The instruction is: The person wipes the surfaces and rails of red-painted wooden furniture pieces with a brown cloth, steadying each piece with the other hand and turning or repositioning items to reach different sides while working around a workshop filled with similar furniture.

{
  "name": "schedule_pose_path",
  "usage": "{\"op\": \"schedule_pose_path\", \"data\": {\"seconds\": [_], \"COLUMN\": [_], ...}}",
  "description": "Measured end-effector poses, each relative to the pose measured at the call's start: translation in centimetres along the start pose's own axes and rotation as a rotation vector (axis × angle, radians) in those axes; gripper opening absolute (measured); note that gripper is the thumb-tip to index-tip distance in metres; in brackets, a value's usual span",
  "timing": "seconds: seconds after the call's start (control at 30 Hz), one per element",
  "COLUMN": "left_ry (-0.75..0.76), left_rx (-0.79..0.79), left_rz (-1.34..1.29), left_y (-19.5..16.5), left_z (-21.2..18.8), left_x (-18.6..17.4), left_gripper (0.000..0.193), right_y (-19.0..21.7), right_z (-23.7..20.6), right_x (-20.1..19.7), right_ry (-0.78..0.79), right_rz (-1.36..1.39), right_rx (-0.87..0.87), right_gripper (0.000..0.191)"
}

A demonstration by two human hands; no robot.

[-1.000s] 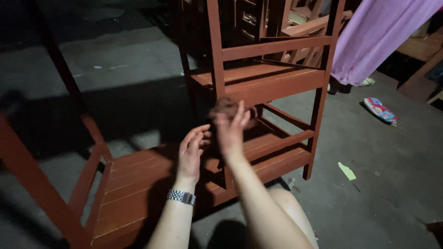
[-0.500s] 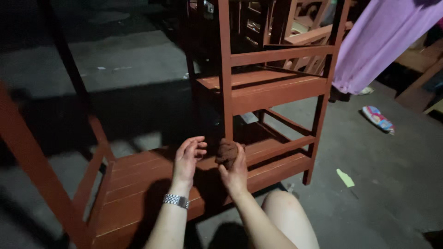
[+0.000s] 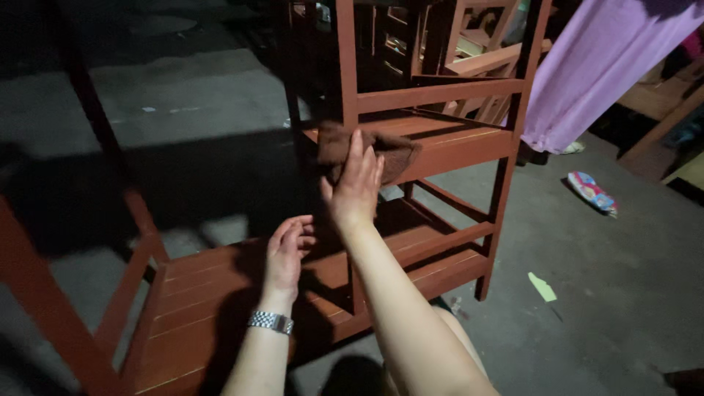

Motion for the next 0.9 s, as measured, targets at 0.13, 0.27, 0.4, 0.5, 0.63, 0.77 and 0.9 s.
{"op": "schedule_pose_path", "data": {"seconds": [0.13, 0.27, 0.4, 0.5, 0.63, 0.77, 0.9], "left_ry": [0.001, 0.030, 0.030, 0.016, -0.051, -0.080, -0.052], "left_rx": [-0.047, -0.058, -0.017, 0.013, 0.139, 0.195, 0.178], "left_rz": [0.023, 0.003, 0.006, 0.038, 0.130, 0.085, 0.185], "left_y": [0.2, -0.3, -1.2, -1.1, -1.0, -1.0, -2.7], "left_z": [-0.7, -1.1, -0.9, -0.3, 1.2, 2.6, 1.9], "left_x": [0.1, 0.5, 0.7, 0.7, 1.0, 1.9, 1.8], "left_gripper": [0.036, 0.036, 0.037, 0.038, 0.038, 0.038, 0.038], "right_y": [-1.3, -2.6, -4.5, -4.1, -2.6, -2.1, -3.9], "right_z": [-3.5, -10.2, -13.8, -11.6, -5.3, -4.7, -5.4], "right_x": [1.8, 2.1, 0.4, -1.4, 0.1, 0.6, 1.5], "right_ry": [0.082, 0.160, 0.084, -0.101, -0.048, 0.014, -0.011], "right_rz": [-0.059, 0.103, 0.345, 0.332, 0.223, 0.208, 0.254], "right_rx": [-0.010, 0.043, 0.152, 0.105, 0.220, 0.277, 0.289], "right_gripper": [0.121, 0.111, 0.098, 0.092, 0.097, 0.101, 0.085]}}
Point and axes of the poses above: each hand's wrist, its own z-axis towards the middle knuckle, its own x-axis out of the palm, y = z × x, the point moved 8 cm from there along z, towards the middle knuckle, and after that the axes turned 2 degrees about -z, right-handed, at the moved point
